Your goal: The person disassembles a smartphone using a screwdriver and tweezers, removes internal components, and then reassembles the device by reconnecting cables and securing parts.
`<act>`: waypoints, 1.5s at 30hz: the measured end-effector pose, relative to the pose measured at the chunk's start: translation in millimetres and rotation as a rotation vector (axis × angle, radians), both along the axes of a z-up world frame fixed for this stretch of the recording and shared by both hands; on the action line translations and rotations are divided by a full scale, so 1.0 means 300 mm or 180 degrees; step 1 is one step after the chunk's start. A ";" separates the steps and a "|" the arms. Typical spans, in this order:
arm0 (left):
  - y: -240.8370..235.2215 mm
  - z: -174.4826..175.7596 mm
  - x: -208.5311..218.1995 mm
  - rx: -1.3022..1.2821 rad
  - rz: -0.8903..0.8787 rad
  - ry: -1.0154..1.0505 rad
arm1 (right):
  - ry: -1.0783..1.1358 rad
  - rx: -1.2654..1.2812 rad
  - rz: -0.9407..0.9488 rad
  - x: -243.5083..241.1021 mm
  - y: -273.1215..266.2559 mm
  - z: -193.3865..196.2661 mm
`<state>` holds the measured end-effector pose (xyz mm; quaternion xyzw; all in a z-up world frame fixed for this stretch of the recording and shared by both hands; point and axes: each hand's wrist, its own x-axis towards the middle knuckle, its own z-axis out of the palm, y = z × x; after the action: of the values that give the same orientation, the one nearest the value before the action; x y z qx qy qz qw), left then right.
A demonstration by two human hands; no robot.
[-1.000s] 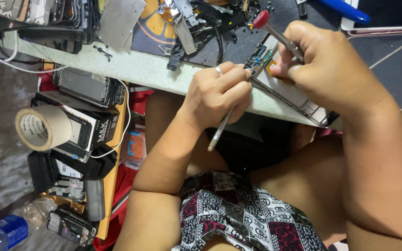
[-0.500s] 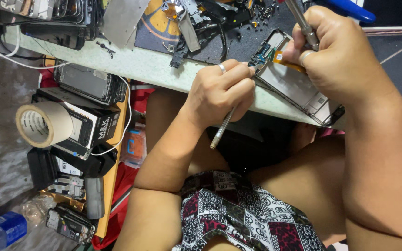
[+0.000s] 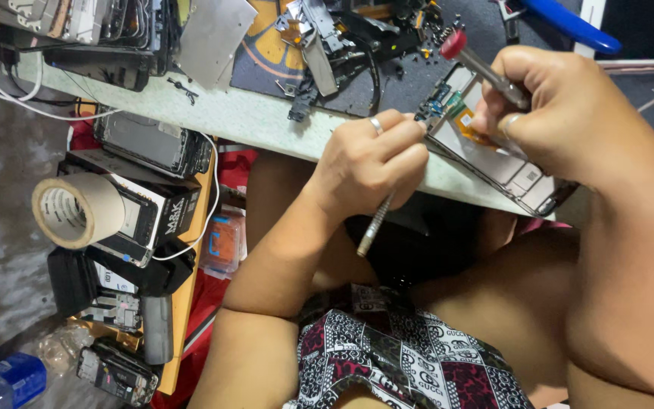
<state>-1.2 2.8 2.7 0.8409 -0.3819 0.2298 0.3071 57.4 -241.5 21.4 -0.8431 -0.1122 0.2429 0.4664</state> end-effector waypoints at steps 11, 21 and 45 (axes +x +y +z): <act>0.026 -0.011 0.013 0.0109 -0.0141 -0.0014 | 0.0367 0.0440 -0.0064 -0.003 -0.013 -0.033; 0.034 -0.009 0.025 0.0055 -0.0188 -0.0129 | 0.0783 0.0623 -0.0301 -0.001 -0.026 -0.050; 0.034 -0.014 0.025 -0.0022 -0.0216 -0.0088 | 0.0474 -0.0039 -0.0093 -0.044 -0.006 -0.052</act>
<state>6.2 13.0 -1.6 0.8231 -0.4137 0.2321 0.3123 44.3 -243.4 5.9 -0.8271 -0.0635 0.2988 0.4719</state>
